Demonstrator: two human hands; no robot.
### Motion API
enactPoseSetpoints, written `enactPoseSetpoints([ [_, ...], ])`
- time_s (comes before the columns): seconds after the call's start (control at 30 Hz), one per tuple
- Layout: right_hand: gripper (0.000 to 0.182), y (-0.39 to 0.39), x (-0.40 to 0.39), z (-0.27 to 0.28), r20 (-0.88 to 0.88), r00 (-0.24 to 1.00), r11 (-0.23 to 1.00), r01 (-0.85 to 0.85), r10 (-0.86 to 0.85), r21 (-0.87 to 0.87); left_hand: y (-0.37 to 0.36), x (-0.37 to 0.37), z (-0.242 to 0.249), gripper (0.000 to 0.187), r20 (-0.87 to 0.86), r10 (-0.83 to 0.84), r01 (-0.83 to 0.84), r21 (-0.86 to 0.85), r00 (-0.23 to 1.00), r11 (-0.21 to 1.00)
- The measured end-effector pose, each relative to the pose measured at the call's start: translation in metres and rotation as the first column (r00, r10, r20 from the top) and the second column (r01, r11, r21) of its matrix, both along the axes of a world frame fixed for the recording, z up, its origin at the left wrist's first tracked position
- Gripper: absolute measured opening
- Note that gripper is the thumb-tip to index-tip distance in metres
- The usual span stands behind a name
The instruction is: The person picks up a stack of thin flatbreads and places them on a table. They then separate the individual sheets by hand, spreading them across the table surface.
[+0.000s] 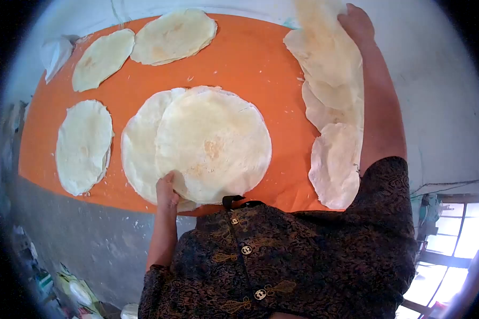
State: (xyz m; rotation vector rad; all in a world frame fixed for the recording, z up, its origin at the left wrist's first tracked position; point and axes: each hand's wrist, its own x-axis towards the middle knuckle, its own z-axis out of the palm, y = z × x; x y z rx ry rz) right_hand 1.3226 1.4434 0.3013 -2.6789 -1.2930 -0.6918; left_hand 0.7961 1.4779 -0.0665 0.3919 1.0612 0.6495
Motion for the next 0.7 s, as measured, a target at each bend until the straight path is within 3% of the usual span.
enactPoseSetpoints([
  [0.1, 0.033, 0.031, 0.005, -0.063, 0.015, 0.995, 0.984, -0.099, 0.098, 0.146, -0.003, 0.001, 0.015, 0.026, -0.016, -0.007, 0.007, 0.017, 1.0, 1.0],
  [0.13, 0.037, 0.04, 0.007, -0.084, -0.128, 0.989, 0.997, -0.072, 0.072, -0.001, -0.003, 0.003, 0.018, 0.027, -0.02, -0.011, 0.011, 0.02, 1.0, 1.0],
  [0.17, 0.035, 0.049, 0.005, -0.11, -0.281, 0.956, 0.994, -0.104, 0.088, -0.044, -0.003, 0.003, 0.018, 0.027, 0.03, -0.016, 0.016, 0.001, 0.999, 1.0],
  [0.2, 0.033, 0.044, -0.032, -0.129, -0.216, 0.942, 0.963, -0.269, 0.255, -0.034, -0.003, 0.001, 0.017, 0.027, 0.076, -0.016, 0.018, -0.022, 0.997, 1.0],
  [0.23, 0.038, 0.048, -0.047, -0.165, -0.361, 0.884, 0.954, -0.262, 0.297, 0.144, -0.002, -0.001, 0.017, 0.027, 0.124, -0.016, 0.021, -0.037, 0.992, 0.999],
  [0.27, 0.036, 0.053, -0.049, -0.218, -0.432, 0.736, 0.853, -0.448, 0.522, 0.268, -0.002, -0.001, 0.025, 0.029, 0.151, -0.026, 0.031, -0.027, 0.988, 0.999],
  [0.37, 0.047, 0.015, -0.188, -0.279, -0.823, 0.343, 0.833, -0.493, 0.452, 0.252, -0.009, 0.007, 0.072, 0.034, 0.245, -0.102, 0.095, 0.04, 0.964, 0.995],
  [0.4, 0.054, -0.001, -0.234, -0.286, -0.883, 0.21, 0.812, -0.521, 0.419, 0.262, -0.013, 0.009, 0.088, 0.037, 0.275, -0.152, 0.133, 0.083, 0.949, 0.988],
  [0.47, 0.073, -0.033, -0.309, -0.257, -0.906, 0.151, 0.761, -0.606, 0.395, 0.231, -0.012, 0.003, 0.077, 0.042, 0.36, -0.251, 0.205, 0.16, 0.899, 0.965],
  [0.6, 0.088, -0.058, -0.356, -0.247, -0.917, 0.146, 0.753, -0.626, 0.371, 0.205, -0.02, 0.015, 0.091, 0.042, 0.322, -0.341, 0.257, 0.276, 0.883, 0.926],
  [0.7, 0.096, -0.06, -0.352, -0.251, -0.967, 0.017, 0.834, -0.511, 0.253, 0.209, -0.017, 0.017, 0.094, 0.053, 0.292, -0.424, 0.338, 0.304, 0.857, 0.891],
])
